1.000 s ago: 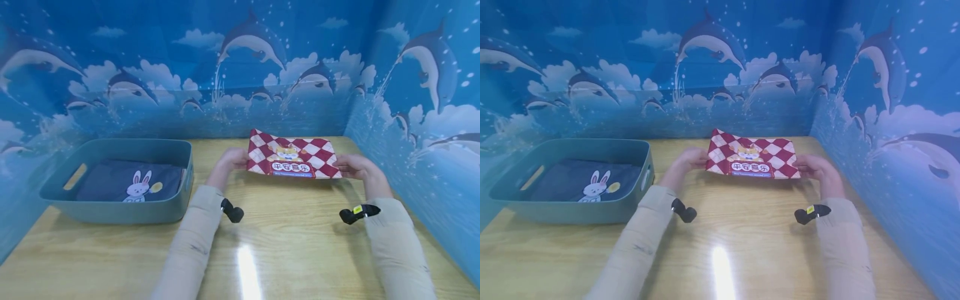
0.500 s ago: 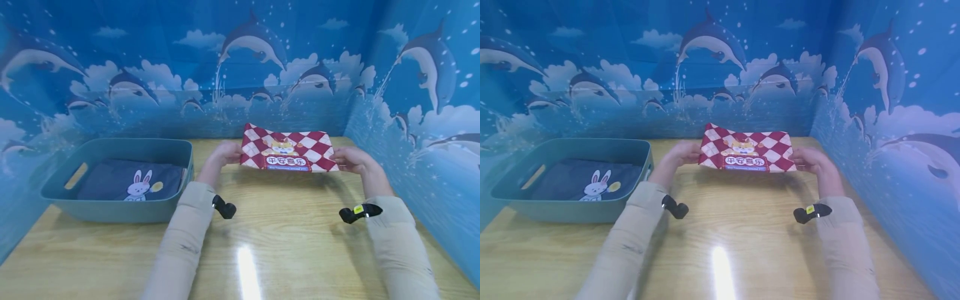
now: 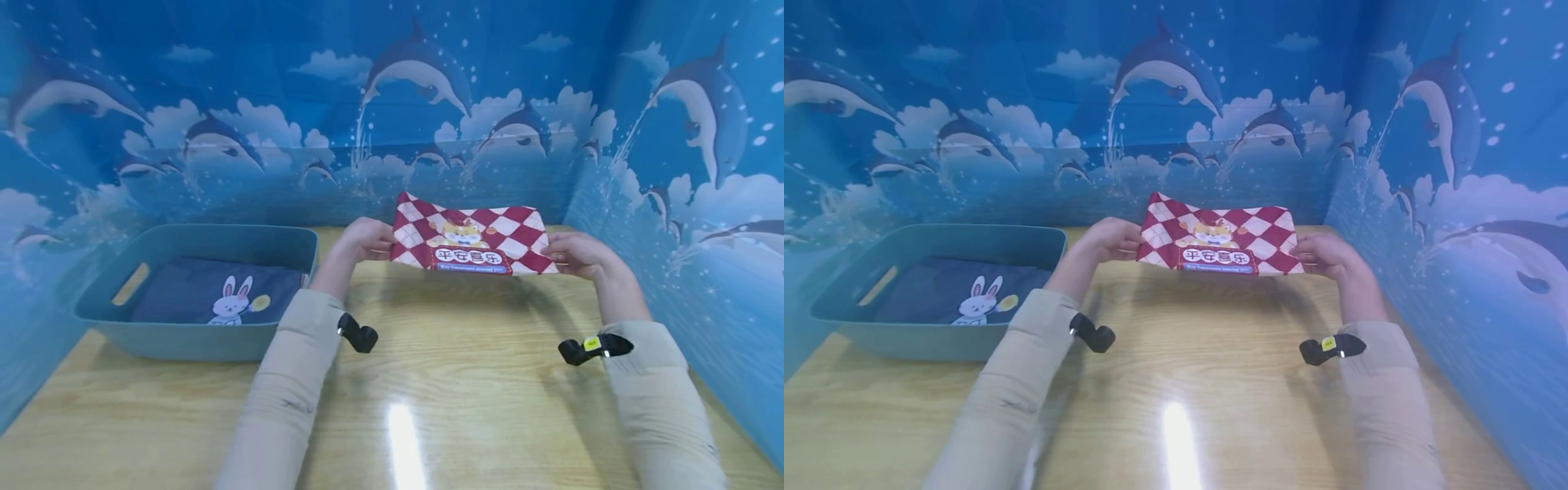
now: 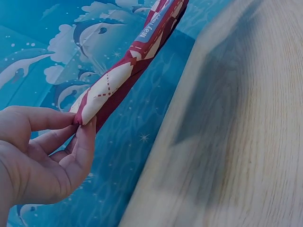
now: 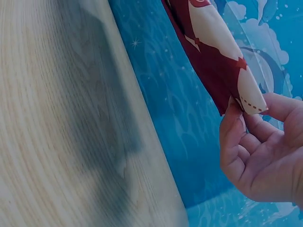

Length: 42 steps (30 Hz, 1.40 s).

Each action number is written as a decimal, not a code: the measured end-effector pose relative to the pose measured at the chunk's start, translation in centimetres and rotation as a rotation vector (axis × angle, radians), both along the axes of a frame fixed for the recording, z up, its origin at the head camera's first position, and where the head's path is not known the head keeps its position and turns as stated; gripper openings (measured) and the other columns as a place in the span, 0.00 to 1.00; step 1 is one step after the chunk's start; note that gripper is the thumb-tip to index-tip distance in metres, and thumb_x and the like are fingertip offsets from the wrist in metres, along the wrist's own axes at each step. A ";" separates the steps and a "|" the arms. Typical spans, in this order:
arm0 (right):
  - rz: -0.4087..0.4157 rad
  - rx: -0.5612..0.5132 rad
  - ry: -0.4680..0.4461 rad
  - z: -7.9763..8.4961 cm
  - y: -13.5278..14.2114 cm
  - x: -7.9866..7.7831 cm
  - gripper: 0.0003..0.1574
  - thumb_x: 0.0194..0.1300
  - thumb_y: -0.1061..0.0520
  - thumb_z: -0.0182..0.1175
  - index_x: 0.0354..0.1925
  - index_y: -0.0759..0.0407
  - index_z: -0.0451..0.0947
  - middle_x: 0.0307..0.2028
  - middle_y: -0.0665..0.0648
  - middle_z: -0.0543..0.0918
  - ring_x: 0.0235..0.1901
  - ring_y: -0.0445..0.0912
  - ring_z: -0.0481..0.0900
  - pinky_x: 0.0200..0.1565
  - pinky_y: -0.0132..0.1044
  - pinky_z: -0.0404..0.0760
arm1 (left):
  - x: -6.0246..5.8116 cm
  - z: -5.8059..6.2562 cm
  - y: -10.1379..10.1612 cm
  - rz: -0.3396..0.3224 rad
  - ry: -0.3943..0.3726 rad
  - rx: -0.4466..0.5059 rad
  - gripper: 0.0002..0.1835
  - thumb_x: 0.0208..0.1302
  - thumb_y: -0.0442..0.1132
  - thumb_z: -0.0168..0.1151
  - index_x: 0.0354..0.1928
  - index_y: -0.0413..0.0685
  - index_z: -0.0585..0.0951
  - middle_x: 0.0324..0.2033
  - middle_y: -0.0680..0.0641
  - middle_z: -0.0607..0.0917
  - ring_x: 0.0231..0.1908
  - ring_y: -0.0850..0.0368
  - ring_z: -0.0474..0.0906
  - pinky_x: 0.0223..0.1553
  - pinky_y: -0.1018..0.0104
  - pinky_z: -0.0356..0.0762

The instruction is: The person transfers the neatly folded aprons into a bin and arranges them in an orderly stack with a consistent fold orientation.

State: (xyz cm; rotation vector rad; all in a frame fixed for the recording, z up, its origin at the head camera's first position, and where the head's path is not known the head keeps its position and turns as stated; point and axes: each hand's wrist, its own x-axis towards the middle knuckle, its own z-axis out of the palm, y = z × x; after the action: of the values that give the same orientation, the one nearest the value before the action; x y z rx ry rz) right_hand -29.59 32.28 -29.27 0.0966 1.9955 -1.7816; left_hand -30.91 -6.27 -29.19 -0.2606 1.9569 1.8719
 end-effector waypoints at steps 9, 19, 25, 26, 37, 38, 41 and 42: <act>0.014 0.004 0.015 0.2 -1.0 0.2 0.10 0.66 0.65 0.52 0.33 0.51 0.76 0.29 0.48 0.82 0.30 0.39 0.80 0.34 0.31 0.78 | 0.6 1.0 -1.0 0.011 -0.003 -0.075 0.16 0.58 0.27 0.57 0.50 0.38 0.76 0.47 0.42 0.77 0.45 0.49 0.77 0.42 0.62 0.79; 0.024 -0.036 0.047 0.8 -1.9 0.5 0.13 0.67 0.65 0.51 0.32 0.51 0.79 0.30 0.49 0.82 0.30 0.40 0.80 0.33 0.31 0.79 | 1.4 2.1 -2.0 0.010 0.034 -0.092 0.15 0.60 0.30 0.58 0.50 0.40 0.77 0.45 0.43 0.79 0.43 0.51 0.78 0.43 0.61 0.78; 0.025 -0.019 0.068 1.2 -2.6 0.7 0.09 0.66 0.63 0.53 0.34 0.51 0.77 0.30 0.49 0.82 0.31 0.40 0.80 0.34 0.32 0.78 | 1.5 2.6 -2.8 0.002 0.043 -0.085 0.15 0.61 0.31 0.58 0.50 0.41 0.77 0.46 0.44 0.78 0.45 0.50 0.77 0.46 0.59 0.77; 0.028 -0.013 0.075 1.3 -2.8 0.7 0.08 0.66 0.63 0.53 0.34 0.52 0.76 0.31 0.49 0.82 0.31 0.40 0.80 0.34 0.32 0.78 | 1.6 2.7 -3.0 0.001 0.046 -0.082 0.15 0.61 0.32 0.57 0.51 0.41 0.77 0.46 0.44 0.78 0.46 0.50 0.76 0.47 0.59 0.77; 0.032 0.000 0.103 2.2 -4.5 0.8 0.04 0.65 0.62 0.56 0.36 0.53 0.76 0.33 0.49 0.81 0.33 0.41 0.80 0.36 0.33 0.78 | 2.1 3.9 -4.8 0.005 0.053 -0.085 0.16 0.63 0.33 0.56 0.54 0.40 0.75 0.48 0.43 0.77 0.47 0.50 0.75 0.49 0.57 0.75; 0.036 -0.002 0.106 2.3 -4.7 0.9 0.04 0.65 0.62 0.56 0.36 0.53 0.76 0.33 0.49 0.81 0.34 0.42 0.80 0.36 0.34 0.78 | 2.1 4.1 -5.0 0.006 0.052 -0.082 0.17 0.63 0.33 0.57 0.54 0.40 0.75 0.48 0.44 0.77 0.48 0.50 0.75 0.49 0.57 0.75; 0.046 -0.007 0.116 2.4 -5.2 1.0 0.04 0.64 0.62 0.57 0.36 0.53 0.76 0.33 0.49 0.81 0.34 0.42 0.80 0.37 0.34 0.77 | 2.2 4.5 -5.5 -0.012 0.057 -0.069 0.18 0.64 0.33 0.55 0.56 0.40 0.73 0.50 0.43 0.76 0.48 0.50 0.74 0.50 0.57 0.74; 0.045 -0.011 0.118 2.5 -5.4 1.0 0.04 0.64 0.62 0.56 0.36 0.53 0.76 0.33 0.49 0.81 0.34 0.42 0.80 0.37 0.34 0.77 | 2.2 4.6 -5.7 -0.019 0.063 -0.067 0.19 0.64 0.33 0.55 0.57 0.39 0.72 0.50 0.43 0.75 0.49 0.50 0.74 0.51 0.57 0.74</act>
State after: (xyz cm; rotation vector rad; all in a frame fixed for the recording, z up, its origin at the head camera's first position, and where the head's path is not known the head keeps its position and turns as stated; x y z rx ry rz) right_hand -28.61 26.86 -26.80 -0.0576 2.0517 -1.8077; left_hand -28.66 -12.00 -24.58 -0.2042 2.0593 1.8259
